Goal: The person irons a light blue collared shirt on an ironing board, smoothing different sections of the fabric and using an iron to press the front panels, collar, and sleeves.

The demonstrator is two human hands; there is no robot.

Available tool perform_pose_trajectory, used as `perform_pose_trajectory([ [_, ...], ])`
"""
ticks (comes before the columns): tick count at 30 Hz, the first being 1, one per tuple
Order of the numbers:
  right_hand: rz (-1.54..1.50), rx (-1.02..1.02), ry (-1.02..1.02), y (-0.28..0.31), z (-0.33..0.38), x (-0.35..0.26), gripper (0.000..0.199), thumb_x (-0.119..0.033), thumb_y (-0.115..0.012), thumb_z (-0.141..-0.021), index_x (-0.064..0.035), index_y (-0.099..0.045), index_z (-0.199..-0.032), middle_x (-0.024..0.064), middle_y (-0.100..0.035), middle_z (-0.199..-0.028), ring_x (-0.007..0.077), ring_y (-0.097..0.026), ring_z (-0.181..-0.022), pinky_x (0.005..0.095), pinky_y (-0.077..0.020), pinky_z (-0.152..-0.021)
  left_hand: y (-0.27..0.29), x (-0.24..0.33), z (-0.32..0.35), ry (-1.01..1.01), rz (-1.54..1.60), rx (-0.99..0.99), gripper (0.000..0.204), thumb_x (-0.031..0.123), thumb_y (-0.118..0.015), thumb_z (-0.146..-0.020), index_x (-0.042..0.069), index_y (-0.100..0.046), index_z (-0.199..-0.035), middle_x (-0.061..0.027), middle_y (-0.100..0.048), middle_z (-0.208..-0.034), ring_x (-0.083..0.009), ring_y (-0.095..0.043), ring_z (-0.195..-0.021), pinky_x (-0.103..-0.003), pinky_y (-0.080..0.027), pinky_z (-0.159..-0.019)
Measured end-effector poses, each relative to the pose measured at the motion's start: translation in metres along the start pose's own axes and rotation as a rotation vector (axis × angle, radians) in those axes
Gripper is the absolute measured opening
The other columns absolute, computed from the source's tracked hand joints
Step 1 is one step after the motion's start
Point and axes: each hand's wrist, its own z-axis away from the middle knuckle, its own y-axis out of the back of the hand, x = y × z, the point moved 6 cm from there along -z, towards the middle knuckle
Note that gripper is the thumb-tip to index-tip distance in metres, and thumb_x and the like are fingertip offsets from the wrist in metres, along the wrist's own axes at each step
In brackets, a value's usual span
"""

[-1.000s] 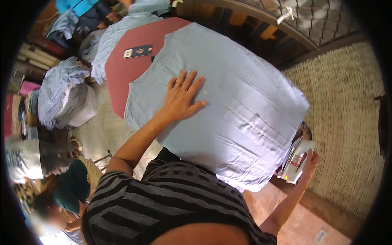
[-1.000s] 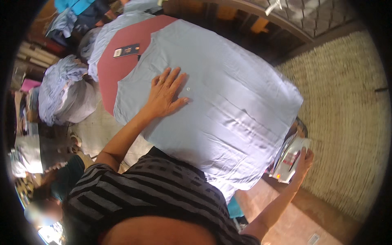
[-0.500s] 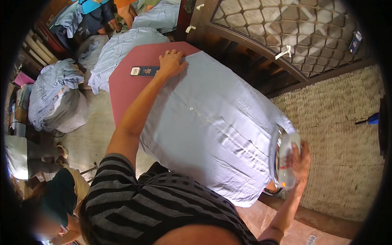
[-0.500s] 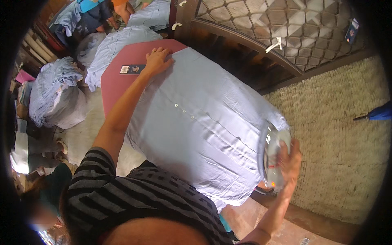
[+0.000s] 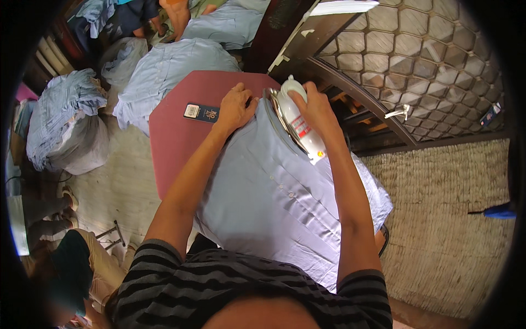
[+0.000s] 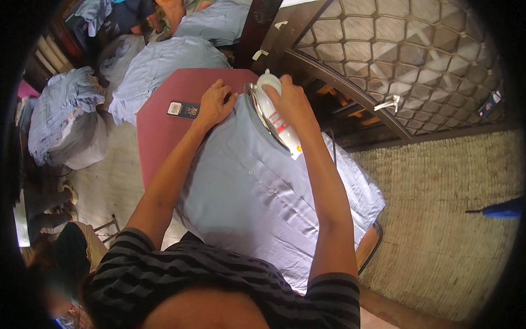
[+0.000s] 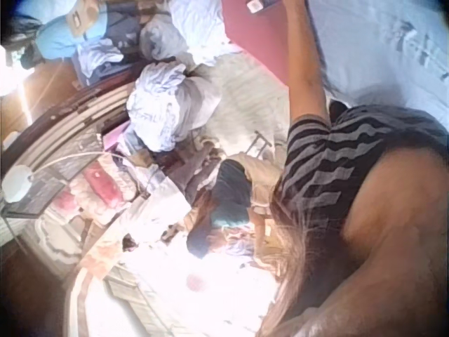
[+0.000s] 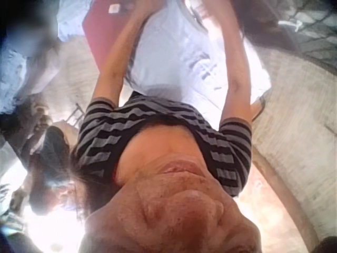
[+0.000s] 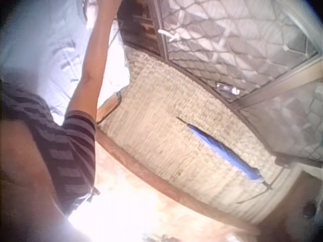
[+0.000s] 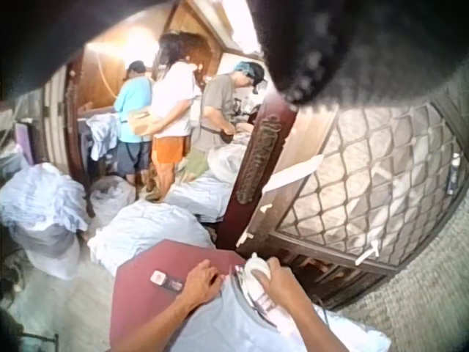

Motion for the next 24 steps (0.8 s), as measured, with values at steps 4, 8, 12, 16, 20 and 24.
perform_pose_trajectory([
  [4,0.015,-0.058,-0.033,-0.008,-0.011,-0.005,0.05,-0.046,-0.058,-0.095,0.0019,-0.053,-0.108,0.0329,-0.067,-0.096,0.048,-0.065,-0.095,0.0505,-0.0504,-0.084,0.002,-0.004,0.002,0.021,0.009,-0.041,0.019,0.018,-0.068,-0.08,0.001,-0.059,-0.078,-0.0145,-0.05,-0.083,-0.0353,-0.056,-0.079,-0.045,-0.045,-0.067],
  [8,0.032,-0.078,-0.011,-0.003,0.024,0.023,0.05,-0.047,-0.057,-0.095,0.0005,-0.052,-0.11,0.0318,-0.067,-0.098,0.0478,-0.065,-0.097,0.0508,-0.0501,-0.085,0.005,0.001,0.001,0.071,0.0,-0.057,0.017,0.016,-0.068,-0.077,0.0,-0.06,-0.076,-0.015,-0.052,-0.084,-0.0359,-0.058,-0.082,-0.045,-0.047,-0.07],
  [12,-0.009,-0.068,0.03,-0.001,0.021,0.013,0.05,-0.047,-0.057,-0.095,0.0015,-0.053,-0.108,0.0317,-0.068,-0.098,0.0471,-0.065,-0.097,0.0505,-0.0501,-0.085,0.007,0.0,-0.002,0.109,-0.008,-0.084,0.018,0.015,-0.067,-0.077,-0.001,-0.061,-0.074,-0.0154,-0.054,-0.084,-0.0365,-0.059,-0.084,-0.046,-0.049,-0.072],
  [16,0.005,-0.039,0.064,-0.011,-0.023,-0.008,0.051,-0.047,-0.058,-0.094,0.0026,-0.054,-0.107,0.0319,-0.067,-0.096,0.047,-0.066,-0.097,0.0512,-0.0504,-0.085,0.005,-0.006,-0.002,0.074,0.038,-0.134,0.017,0.014,-0.068,-0.079,-0.001,-0.061,-0.076,-0.016,-0.054,-0.085,-0.0365,-0.058,-0.082,-0.045,-0.048,-0.071],
  [20,0.016,-0.079,0.027,-0.012,-0.023,-0.006,0.051,-0.048,-0.058,-0.094,0.0016,-0.054,-0.108,0.0317,-0.067,-0.096,0.047,-0.065,-0.097,0.0514,-0.0502,-0.084,0.002,-0.007,0.003,0.051,0.028,-0.12,0.014,0.012,-0.068,-0.082,-0.001,-0.063,-0.081,-0.0156,-0.054,-0.083,-0.0349,-0.057,-0.079,-0.043,-0.046,-0.07],
  [24,-0.024,-0.122,0.023,0.001,0.025,0.016,0.047,-0.044,-0.061,-0.093,-0.0001,-0.054,-0.11,0.0308,-0.068,-0.098,0.047,-0.066,-0.096,0.0503,-0.0504,-0.083,0.005,-0.022,-0.006,0.173,0.033,-0.174,0.014,0.012,-0.069,-0.081,-0.001,-0.065,-0.081,-0.0166,-0.055,-0.083,-0.0352,-0.058,-0.08,-0.043,-0.046,-0.072],
])
